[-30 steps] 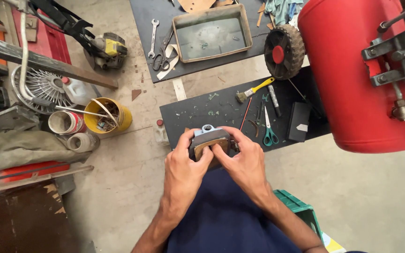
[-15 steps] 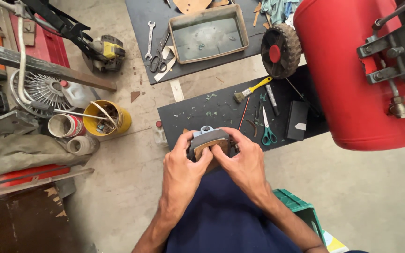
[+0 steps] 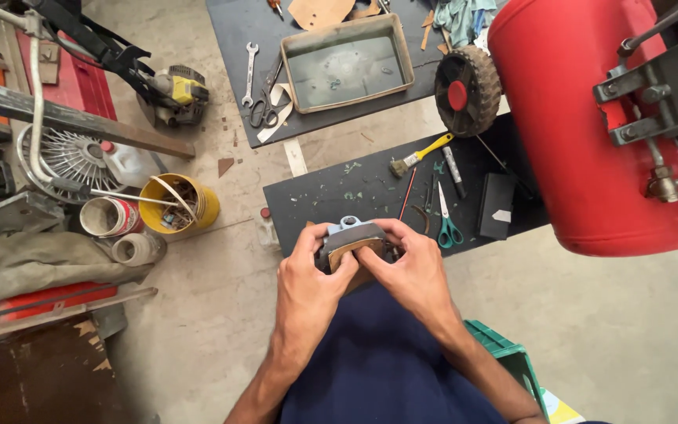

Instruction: The person uses a red marker to draw a triangular shape on a piece of cardboard. They then pick up a metal engine part and place the cardboard against it to check the fit. After removing the cardboard, they continue to draw and refine the shape on the cardboard using the marker.

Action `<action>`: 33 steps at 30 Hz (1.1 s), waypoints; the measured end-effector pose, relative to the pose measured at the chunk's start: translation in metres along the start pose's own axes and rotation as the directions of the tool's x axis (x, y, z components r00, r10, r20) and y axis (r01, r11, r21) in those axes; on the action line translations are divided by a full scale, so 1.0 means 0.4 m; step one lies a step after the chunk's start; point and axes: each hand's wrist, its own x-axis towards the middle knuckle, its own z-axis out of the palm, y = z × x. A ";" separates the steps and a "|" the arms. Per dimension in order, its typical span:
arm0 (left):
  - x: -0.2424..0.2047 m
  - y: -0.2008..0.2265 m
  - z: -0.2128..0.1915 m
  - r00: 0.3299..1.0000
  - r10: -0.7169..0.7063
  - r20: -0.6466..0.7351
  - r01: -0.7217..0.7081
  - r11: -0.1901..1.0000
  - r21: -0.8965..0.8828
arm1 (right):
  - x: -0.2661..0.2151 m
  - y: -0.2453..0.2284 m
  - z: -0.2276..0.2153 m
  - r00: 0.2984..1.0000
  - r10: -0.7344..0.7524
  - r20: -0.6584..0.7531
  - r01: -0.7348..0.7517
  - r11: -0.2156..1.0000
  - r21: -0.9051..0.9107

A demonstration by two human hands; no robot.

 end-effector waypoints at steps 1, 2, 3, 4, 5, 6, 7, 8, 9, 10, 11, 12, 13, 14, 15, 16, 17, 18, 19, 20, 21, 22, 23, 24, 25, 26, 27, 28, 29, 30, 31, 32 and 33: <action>0.003 0.000 0.003 1.000 0.003 0.002 -0.003 1.000 -0.001 | 0.001 0.002 0.000 1.000 0.000 -0.003 0.000 1.000 0.000; 0.006 0.000 0.005 1.000 -0.009 0.004 0.009 1.000 -0.006 | 0.002 0.003 0.000 1.000 0.004 -0.015 -0.005 0.999 -0.047; 0.009 0.000 0.008 1.000 -0.021 0.007 0.021 1.000 -0.012 | 0.003 0.005 0.001 1.000 0.008 -0.026 -0.010 0.995 -0.095; 0.013 0.000 0.011 1.000 -0.018 0.008 0.018 1.000 -0.013 | 0.005 0.008 0.000 1.000 0.008 -0.029 -0.010 0.995 -0.095; 0.016 -0.002 0.014 1.000 -0.017 0.013 0.018 1.000 -0.011 | 0.007 0.011 0.000 0.999 0.009 -0.034 -0.013 0.995 -0.101; 0.019 -0.003 0.018 1.000 -0.017 0.018 0.018 1.000 -0.009 | 0.009 0.016 -0.001 0.999 0.011 -0.039 -0.016 0.994 -0.107; 0.020 -0.006 0.019 1.000 -0.016 0.019 0.017 1.000 -0.010 | 0.012 0.028 -0.001 0.999 0.012 -0.041 -0.016 0.994 -0.108; 0.020 -0.009 0.020 0.999 0.035 0.007 -0.034 0.998 -0.053 | 0.015 0.040 -0.001 0.996 -0.071 -0.055 0.066 0.993 -0.093; 0.019 -0.012 0.021 0.996 0.085 -0.006 -0.085 0.992 -0.095 | 0.017 0.051 -0.002 0.986 -0.153 -0.069 0.148 0.986 -0.079; 0.022 -0.013 0.022 0.996 0.086 -0.006 -0.087 0.991 -0.098 | 0.015 0.049 -0.005 0.985 -0.155 -0.070 0.149 0.985 -0.081; 0.024 -0.013 0.023 0.996 0.086 -0.004 -0.086 0.992 -0.093 | 0.012 0.046 -0.009 0.983 -0.173 -0.067 0.167 0.982 -0.091; 0.023 -0.015 0.023 0.997 0.082 -0.002 -0.082 0.993 -0.086 | 0.008 0.045 -0.011 0.980 -0.190 -0.061 0.183 0.978 -0.099; 0.020 -0.010 0.021 0.997 0.080 -0.003 -0.080 0.993 -0.087 | 0.008 0.049 -0.011 0.980 -0.190 -0.059 0.184 0.978 -0.100; 0.018 -0.005 0.019 0.998 0.061 0.010 -0.060 0.992 -0.113 | 0.008 0.052 -0.010 0.975 -0.216 -0.046 0.209 0.970 -0.124; 0.016 0.002 0.017 0.999 0.043 0.024 -0.039 0.989 -0.139 | 0.009 0.056 -0.010 0.970 -0.242 -0.033 0.235 0.961 -0.148; 0.015 0.006 0.015 0.999 0.045 0.023 -0.042 0.989 -0.140 | 0.011 0.062 -0.008 0.969 -0.245 -0.034 0.237 0.960 -0.148; 0.015 0.011 0.014 0.999 0.030 0.026 -0.025 0.987 -0.156 | 0.014 0.069 -0.006 0.964 -0.265 -0.038 0.257 0.956 -0.139; 0.013 0.016 0.013 0.999 0.014 0.032 -0.008 0.985 -0.170 | 0.016 0.076 -0.004 0.958 -0.282 -0.042 0.275 0.953 -0.128; 0.012 0.014 0.014 0.999 0.015 0.033 -0.010 0.985 -0.169 | 0.013 0.078 -0.006 0.958 -0.282 -0.043 0.275 0.953 -0.128; 0.011 0.013 0.016 0.999 0.023 0.044 -0.015 0.985 -0.172 | 0.011 0.081 -0.008 0.955 -0.292 -0.047 0.284 0.951 -0.122; 0.011 0.011 0.018 0.998 0.031 0.055 -0.021 0.984 -0.174 | 0.009 0.084 -0.009 0.952 -0.301 -0.051 0.294 0.949 -0.116; 0.009 0.011 0.018 0.998 0.030 0.058 -0.019 0.985 -0.173 | 0.004 0.083 -0.011 0.953 -0.298 -0.051 0.291 0.950 -0.115; 0.007 0.010 0.017 0.997 0.036 0.065 -0.024 0.984 -0.176 | 0.000 0.082 -0.012 0.953 -0.299 -0.055 0.291 0.949 -0.119; 0.005 0.010 0.017 0.997 0.042 0.070 -0.029 0.983 -0.180 | -0.002 0.081 -0.013 0.952 -0.301 -0.056 0.293 0.948 -0.123; 0.004 0.007 0.018 0.997 0.039 0.071 -0.026 0.984 -0.179 | -0.007 0.077 -0.017 0.953 -0.299 -0.054 0.291 0.949 -0.123; 0.004 0.005 0.019 0.996 0.050 0.080 -0.033 0.980 -0.195 | -0.009 0.072 -0.021 0.962 -0.268 -0.048 0.262 0.959 -0.108; 0.005 0.003 0.018 0.994 0.060 0.089 -0.041 0.977 -0.211 | -0.012 0.067 -0.024 0.971 -0.237 -0.041 0.233 0.968 -0.094; 0.003 0.004 0.015 0.995 0.056 0.085 -0.037 0.976 -0.213 | -0.010 0.066 -0.024 0.970 -0.239 -0.035 0.234 0.967 -0.096; 0.002 0.005 0.011 0.994 0.061 0.093 -0.040 0.977 -0.212 | -0.008 0.065 -0.024 0.975 -0.223 -0.020 0.220 0.972 -0.086; 0.000 0.005 0.007 0.993 0.065 0.099 -0.043 0.977 -0.210 | -0.006 0.065 -0.023 0.978 -0.207 -0.002 0.207 0.975 -0.078; 0.006 0.001 0.008 0.994 0.060 0.094 -0.039 0.976 -0.213 | 0.004 0.071 -0.023 0.978 -0.209 0.005 0.209 0.975 -0.080; 0.010 -0.004 0.008 0.993 0.060 0.105 -0.031 0.966 -0.258 | 0.011 0.078 -0.020 0.979 -0.198 0.038 0.200 0.978 -0.055; 0.014 -0.008 0.008 0.992 0.060 0.115 -0.022 0.953 -0.304 | 0.018 0.085 -0.019 0.980 -0.188 0.072 0.190 0.981 -0.030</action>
